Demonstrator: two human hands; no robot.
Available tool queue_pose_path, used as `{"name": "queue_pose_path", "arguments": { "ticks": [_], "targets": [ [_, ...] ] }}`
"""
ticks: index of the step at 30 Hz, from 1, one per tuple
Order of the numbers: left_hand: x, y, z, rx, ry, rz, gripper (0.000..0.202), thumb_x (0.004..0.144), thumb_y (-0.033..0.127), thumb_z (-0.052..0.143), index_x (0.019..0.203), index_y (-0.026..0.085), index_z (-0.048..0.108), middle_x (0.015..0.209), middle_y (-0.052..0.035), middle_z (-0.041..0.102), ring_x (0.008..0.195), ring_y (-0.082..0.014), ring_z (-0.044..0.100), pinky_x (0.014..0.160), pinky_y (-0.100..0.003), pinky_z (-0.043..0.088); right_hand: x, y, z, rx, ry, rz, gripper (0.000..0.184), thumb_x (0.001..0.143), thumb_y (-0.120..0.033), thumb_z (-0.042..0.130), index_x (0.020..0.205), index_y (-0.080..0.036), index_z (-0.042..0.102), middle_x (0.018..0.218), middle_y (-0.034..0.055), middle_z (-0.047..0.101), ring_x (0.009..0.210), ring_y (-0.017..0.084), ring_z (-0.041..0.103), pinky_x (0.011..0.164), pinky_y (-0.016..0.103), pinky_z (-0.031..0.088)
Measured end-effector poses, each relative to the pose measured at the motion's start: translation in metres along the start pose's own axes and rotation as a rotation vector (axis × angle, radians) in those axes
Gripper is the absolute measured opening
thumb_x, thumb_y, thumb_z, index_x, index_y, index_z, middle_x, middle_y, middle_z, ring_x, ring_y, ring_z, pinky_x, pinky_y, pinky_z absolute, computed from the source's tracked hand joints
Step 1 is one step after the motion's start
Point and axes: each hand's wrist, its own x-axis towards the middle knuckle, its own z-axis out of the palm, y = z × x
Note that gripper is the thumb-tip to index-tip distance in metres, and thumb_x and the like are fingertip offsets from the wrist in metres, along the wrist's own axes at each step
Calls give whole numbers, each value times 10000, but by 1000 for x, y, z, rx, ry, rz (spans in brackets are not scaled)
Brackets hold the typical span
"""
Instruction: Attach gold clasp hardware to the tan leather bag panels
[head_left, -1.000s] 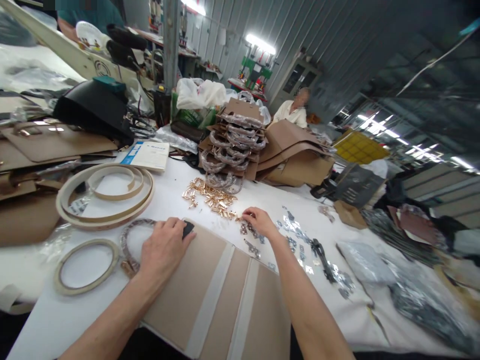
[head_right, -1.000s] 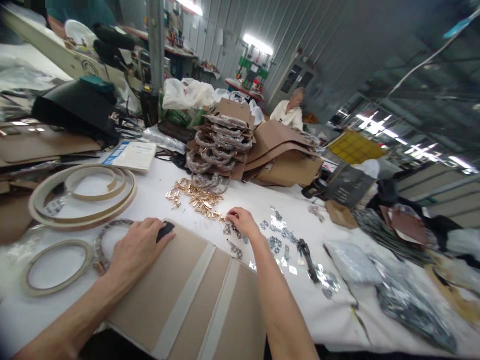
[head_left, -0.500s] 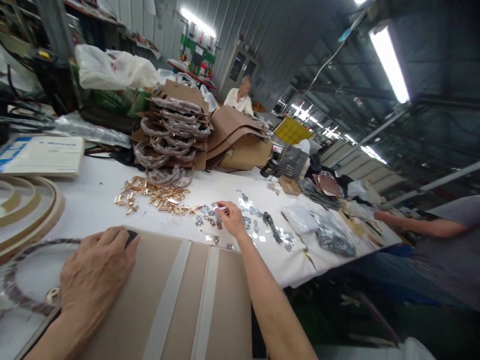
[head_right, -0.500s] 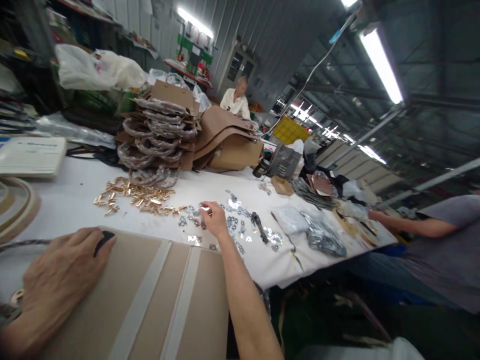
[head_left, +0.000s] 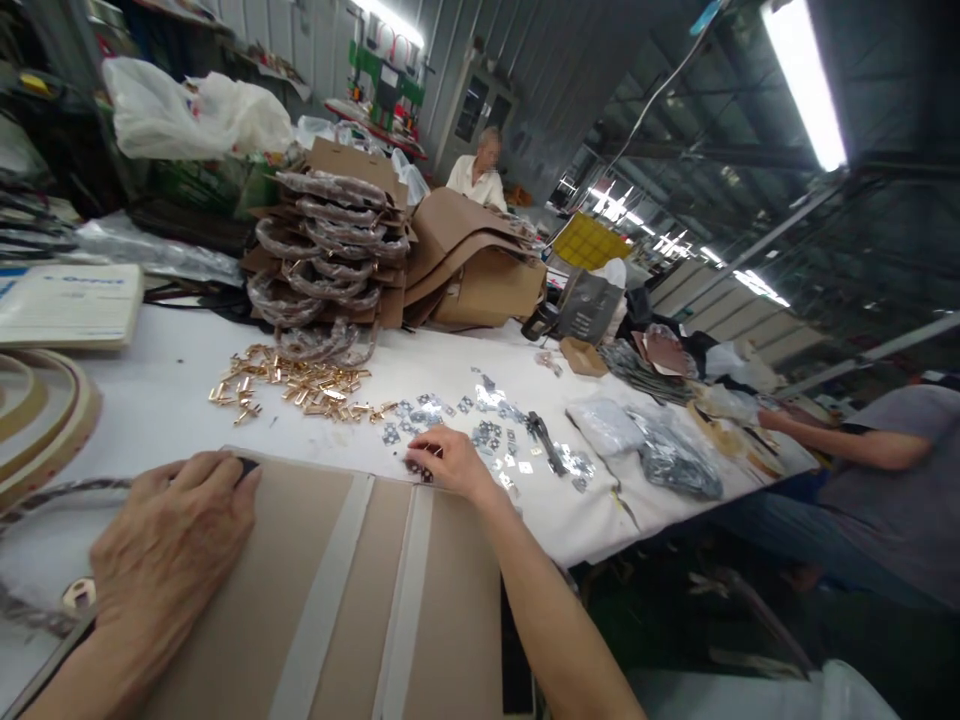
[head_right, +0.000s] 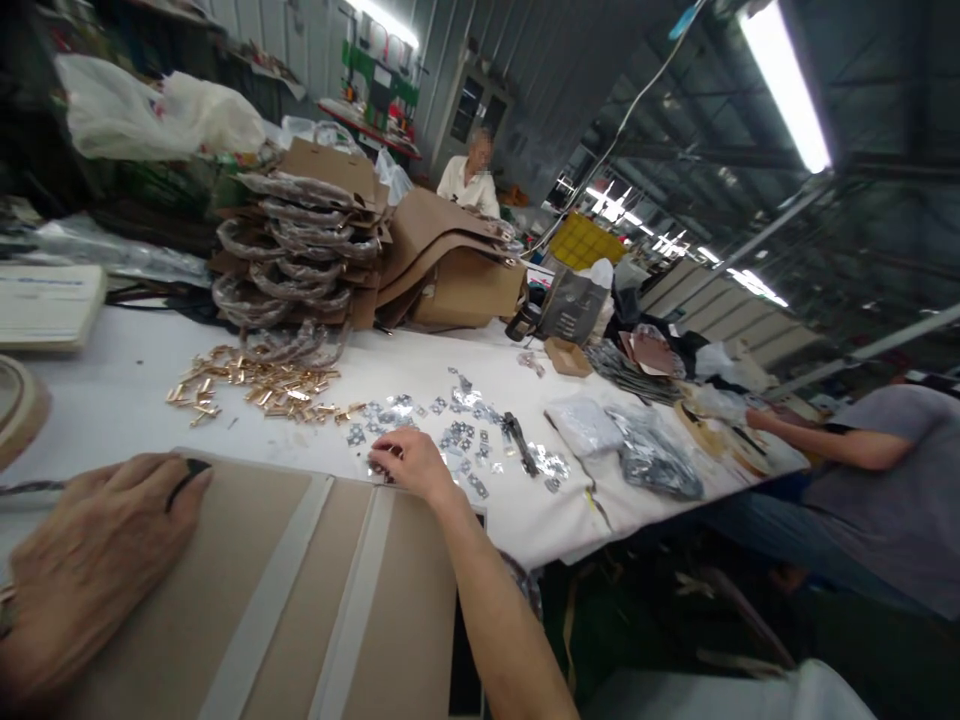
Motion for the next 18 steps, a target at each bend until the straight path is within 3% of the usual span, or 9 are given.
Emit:
{"name": "queue_pose_path", "arguments": {
  "ticks": [3,8,11,14,18],
  "targets": [
    [-4,1,-2,262,14,33,340,1041,452,364,945,244,615,1118,-91,703,1067,-361,597,661,-417,450,0,-6,10,-108,-45,21,20,864,-229,782,883,-226,790,859,23,701,827,175,638,793,304,473],
    [-25,3,2,91,75,64,263,1027,423,510,1005,233,691,1166,-78,745,1134,-317,619,885,-439,547,1,-11,10,-66,-69,97,62,841,-202,747,782,-207,731,828,24,694,793,182,622,748,313,457],
    [-38,7,8,-44,36,74,207,1013,396,565,1001,243,704,1171,-65,745,1141,-294,628,932,-433,558,3,-29,6,128,-45,156,72,851,-268,721,807,-212,713,773,11,691,713,170,614,686,308,468],
    [-43,7,13,-132,-21,45,206,981,414,630,1041,234,710,1222,-70,726,1157,-292,636,952,-447,564,4,-62,16,396,-43,165,158,830,-362,758,896,-219,740,786,10,704,701,160,616,668,300,489],
    [-41,-1,18,-213,-52,16,267,921,441,720,1064,216,703,1206,-87,726,1144,-293,655,1008,-469,543,8,-99,54,679,-268,207,263,787,-436,808,915,-212,755,764,13,713,708,165,656,705,312,542]
  ]
}}
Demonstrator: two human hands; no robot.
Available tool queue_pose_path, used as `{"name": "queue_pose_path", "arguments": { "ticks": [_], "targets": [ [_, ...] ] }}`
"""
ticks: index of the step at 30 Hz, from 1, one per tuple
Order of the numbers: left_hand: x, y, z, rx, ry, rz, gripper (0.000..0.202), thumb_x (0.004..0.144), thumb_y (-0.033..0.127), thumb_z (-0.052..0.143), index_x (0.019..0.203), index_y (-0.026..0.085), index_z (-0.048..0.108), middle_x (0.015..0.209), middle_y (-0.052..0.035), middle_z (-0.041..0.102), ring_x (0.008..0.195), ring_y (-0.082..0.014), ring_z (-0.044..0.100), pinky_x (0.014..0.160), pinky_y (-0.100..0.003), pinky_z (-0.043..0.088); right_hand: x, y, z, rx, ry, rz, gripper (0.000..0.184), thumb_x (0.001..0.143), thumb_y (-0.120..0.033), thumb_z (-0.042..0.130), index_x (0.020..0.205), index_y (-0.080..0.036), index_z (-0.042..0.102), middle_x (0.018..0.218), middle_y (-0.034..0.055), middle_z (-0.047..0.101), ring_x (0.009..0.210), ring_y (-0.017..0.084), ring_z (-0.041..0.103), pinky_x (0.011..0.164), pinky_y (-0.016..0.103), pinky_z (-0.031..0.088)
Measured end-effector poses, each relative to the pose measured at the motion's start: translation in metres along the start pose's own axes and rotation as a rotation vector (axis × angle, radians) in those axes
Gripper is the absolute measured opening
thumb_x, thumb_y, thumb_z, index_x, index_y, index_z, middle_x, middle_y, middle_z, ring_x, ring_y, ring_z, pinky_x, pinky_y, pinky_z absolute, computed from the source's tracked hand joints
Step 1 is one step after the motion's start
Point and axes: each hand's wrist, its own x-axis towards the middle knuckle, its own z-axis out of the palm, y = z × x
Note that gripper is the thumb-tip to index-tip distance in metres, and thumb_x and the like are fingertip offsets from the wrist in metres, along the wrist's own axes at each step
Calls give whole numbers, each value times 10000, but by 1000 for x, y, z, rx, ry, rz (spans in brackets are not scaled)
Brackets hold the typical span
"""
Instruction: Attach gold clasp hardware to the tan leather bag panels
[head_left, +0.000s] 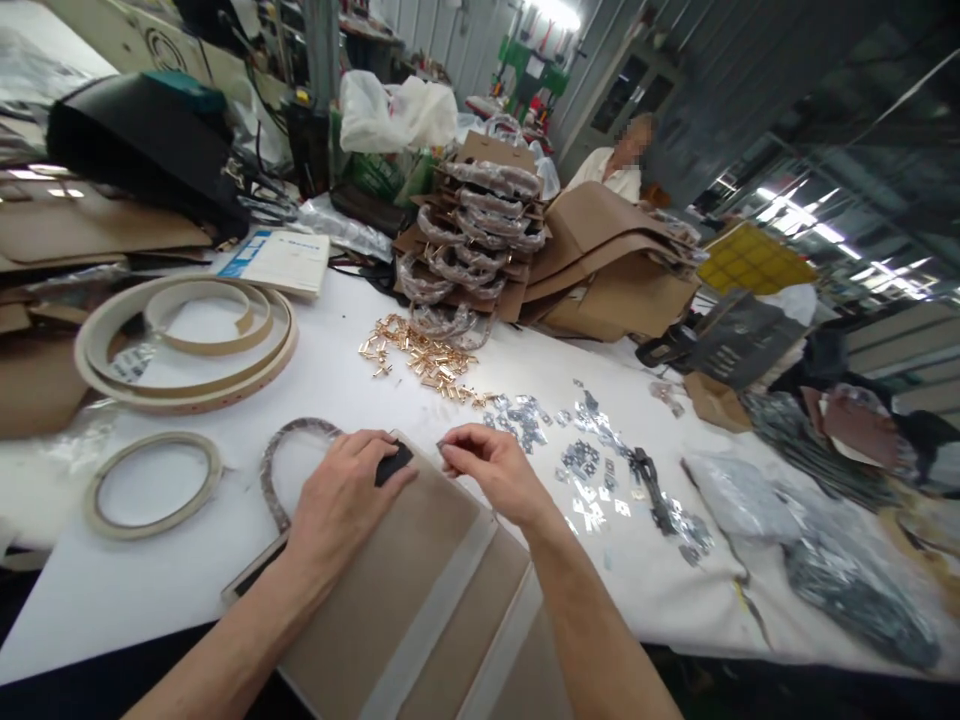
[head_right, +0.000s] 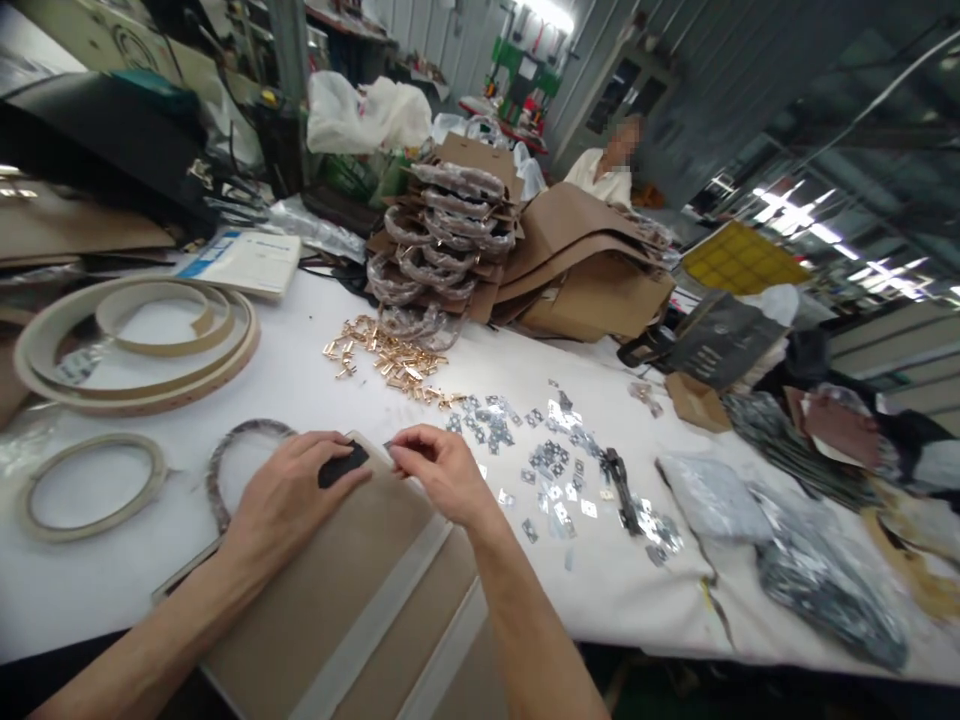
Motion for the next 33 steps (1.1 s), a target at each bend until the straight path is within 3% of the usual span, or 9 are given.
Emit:
{"name": "queue_pose_path", "arguments": {
  "ticks": [2,5,7,16,33],
  "targets": [
    [1,-4,1,-38,3,-3,303,895,456,748,1057,206,696,1177,-94,730,1123,-293,660,1002,-469,544,8,4,18,54,-68,68,294,767,-458,826,901,-206,757,768,16,714,701,165,663,699,309,544],
    [2,-7,3,-82,17,-1,355,875,492,763,1054,196,686,1143,-98,731,1099,-292,658,987,-473,544,18,12,28,31,-93,128,288,756,-460,829,884,-209,772,695,-4,676,594,133,583,578,269,464],
    [2,-8,3,-100,27,7,365,879,503,758,1059,195,680,1129,-99,730,1092,-295,656,980,-478,541,24,15,28,-26,-118,114,253,765,-433,819,881,-210,793,665,-14,661,581,126,546,561,261,426],
    [2,-6,2,-133,39,1,297,872,421,780,1031,187,691,1104,-105,721,1066,-301,659,955,-448,533,35,22,29,-137,-193,85,192,776,-366,803,888,-212,833,802,6,764,727,161,645,737,291,489],
    [1,-10,5,-143,59,26,295,870,414,785,1037,197,675,1103,-92,725,1044,-290,652,942,-463,544,39,17,25,-125,-241,142,238,758,-374,830,886,-173,830,709,-5,717,627,115,552,643,259,411]
  ]
}}
